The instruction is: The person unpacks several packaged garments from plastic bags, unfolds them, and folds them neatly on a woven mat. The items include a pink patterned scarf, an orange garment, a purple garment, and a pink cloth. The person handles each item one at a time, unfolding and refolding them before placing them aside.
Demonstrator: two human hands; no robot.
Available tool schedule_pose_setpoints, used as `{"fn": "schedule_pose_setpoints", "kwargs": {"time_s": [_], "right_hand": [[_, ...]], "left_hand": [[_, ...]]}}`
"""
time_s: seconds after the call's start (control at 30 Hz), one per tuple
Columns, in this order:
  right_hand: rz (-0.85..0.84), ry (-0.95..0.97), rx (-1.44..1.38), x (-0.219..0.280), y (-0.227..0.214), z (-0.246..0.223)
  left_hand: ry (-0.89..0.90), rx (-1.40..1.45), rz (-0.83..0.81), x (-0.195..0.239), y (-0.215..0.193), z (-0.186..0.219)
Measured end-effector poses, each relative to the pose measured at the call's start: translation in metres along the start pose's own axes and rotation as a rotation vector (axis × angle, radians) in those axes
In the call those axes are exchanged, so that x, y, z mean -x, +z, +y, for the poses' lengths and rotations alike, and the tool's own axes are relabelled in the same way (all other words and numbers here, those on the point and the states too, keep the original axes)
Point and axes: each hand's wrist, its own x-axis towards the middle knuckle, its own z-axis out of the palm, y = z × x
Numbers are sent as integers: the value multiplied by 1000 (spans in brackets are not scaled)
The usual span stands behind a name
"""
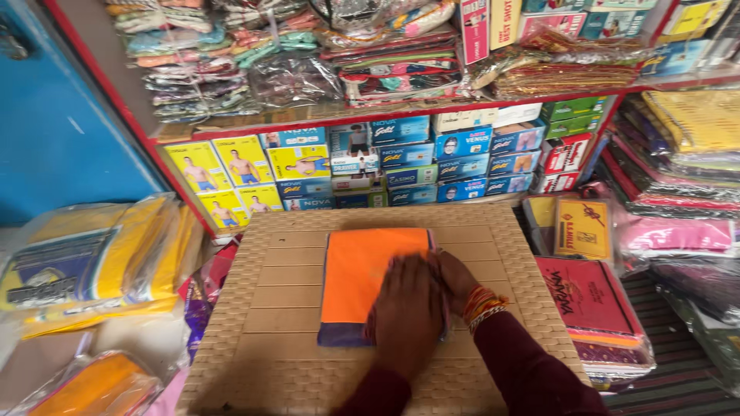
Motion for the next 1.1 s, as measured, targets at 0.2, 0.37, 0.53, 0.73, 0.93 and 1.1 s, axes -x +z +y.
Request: {"fn": "schedule_pose_setpoints", "kwargs": {"time_s": [0.2,0.37,0.53,0.73,0.93,1.1], "right_hand": [[155,-4,120,-23,-14,13],[270,-213,79,-34,-7,26],[115,-427,40,2,26,1],[-22,-587,96,71,78,-42],[8,-460,115,116,102,-64],[-32,-379,104,129,110,-65]], "left_hand": [[14,-77,118,27,-22,11],[-222,-209,214,12,-35,-22],[-690,154,316,-9,-72,-77],[-635,871,326,-68,-126,-110],[-465,969,409,-75,-150,-91],[-339,942,442,-86,-158,-88]]}}
